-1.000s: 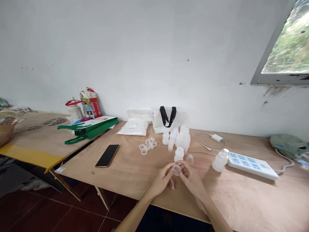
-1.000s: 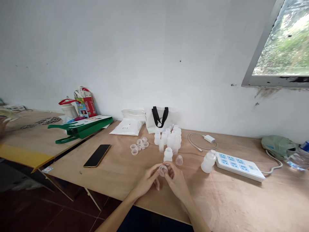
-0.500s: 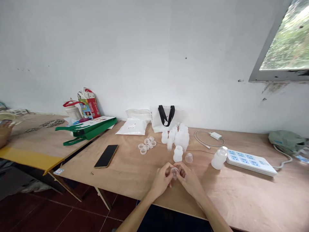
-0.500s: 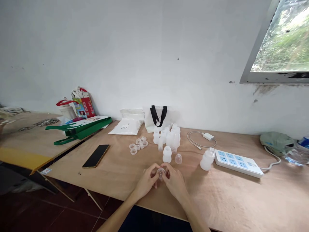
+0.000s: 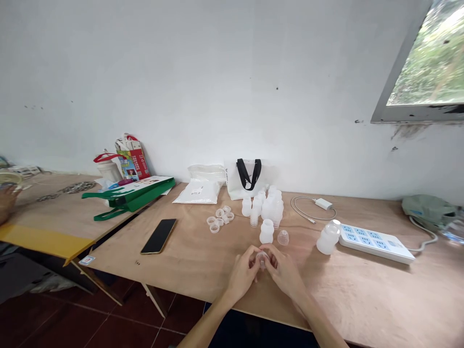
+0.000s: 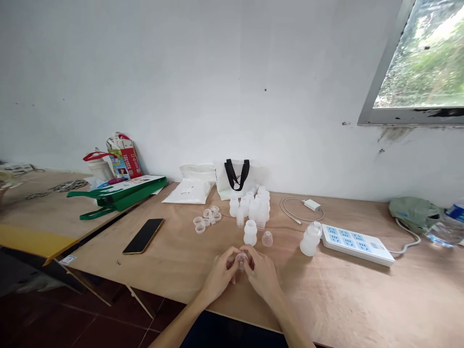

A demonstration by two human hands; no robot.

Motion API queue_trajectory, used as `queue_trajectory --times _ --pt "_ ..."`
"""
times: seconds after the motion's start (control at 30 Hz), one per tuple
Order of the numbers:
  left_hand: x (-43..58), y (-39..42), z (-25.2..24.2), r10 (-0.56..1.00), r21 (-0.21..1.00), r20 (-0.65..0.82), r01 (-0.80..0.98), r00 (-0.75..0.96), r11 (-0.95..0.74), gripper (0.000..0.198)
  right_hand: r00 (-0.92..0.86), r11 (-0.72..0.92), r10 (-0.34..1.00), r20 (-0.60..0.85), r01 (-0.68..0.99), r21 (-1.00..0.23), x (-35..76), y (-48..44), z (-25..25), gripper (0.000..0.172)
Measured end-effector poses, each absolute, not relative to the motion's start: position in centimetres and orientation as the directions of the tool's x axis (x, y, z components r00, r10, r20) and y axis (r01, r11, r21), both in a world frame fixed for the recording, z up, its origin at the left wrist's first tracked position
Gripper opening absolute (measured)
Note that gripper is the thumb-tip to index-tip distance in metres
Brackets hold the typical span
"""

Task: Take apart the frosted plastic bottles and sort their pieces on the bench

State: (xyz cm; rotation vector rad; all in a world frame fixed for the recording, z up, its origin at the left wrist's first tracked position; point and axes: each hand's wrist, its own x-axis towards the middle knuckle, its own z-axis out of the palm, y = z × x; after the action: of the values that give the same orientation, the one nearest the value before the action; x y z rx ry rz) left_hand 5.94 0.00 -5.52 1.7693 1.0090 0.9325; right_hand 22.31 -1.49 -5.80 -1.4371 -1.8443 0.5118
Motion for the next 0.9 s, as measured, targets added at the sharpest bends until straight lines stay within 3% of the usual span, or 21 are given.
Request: queue_trajectory --times 0.13,0.3,0.47,0.73,0.83,0.9 --pt "5.8 -0.1 -5.1 0.893 0.917 0.18 0.258 0.413 -0.305 0.033 -0.071 0.271 0.952 0.297 0.645 -0.715 22.3 -1.5 -5.5 0.022" --pt "5.7 -0.2 -4.8 0.915 0.963 0.18 0.123 0.36 -0.238 0.034 -0.147 0.252 0.965 0.217 0.294 -0.922 22.3 -2.0 -4.0 0.038" --pt "5.6 0.0 -4.9 0.908 0.981 0.181 0.001 0.378 -0.196 0.033 -0.19 0.162 0.971 0.143 0.085 -0.983 21.9 -2.2 -3.9 0.053" --pt "5.0 0.2 -4.7 0.93 0.957 0.181 0.162 0.321 -0.242 0.035 -0.003 0.213 0.977 0.213 0.094 -0.973 24.1 -1.5 -3.1 0.05" --pt "5.5 1.2 -4.4 0.94 0.893 0.244 0.322 0.239 -0.314 0.033 0.106 0.244 0.961 0.255 0.105 -0.964 26.1 -1.2 -2.5 0.052" --pt "6.3 2.5 -4.1 0.934 0.832 0.271 0.432 0.232 -0.349 0.042 0.142 0.26 0.952 0.272 0.098 -0.961 27.4 -1.0 -2.4 0.051"
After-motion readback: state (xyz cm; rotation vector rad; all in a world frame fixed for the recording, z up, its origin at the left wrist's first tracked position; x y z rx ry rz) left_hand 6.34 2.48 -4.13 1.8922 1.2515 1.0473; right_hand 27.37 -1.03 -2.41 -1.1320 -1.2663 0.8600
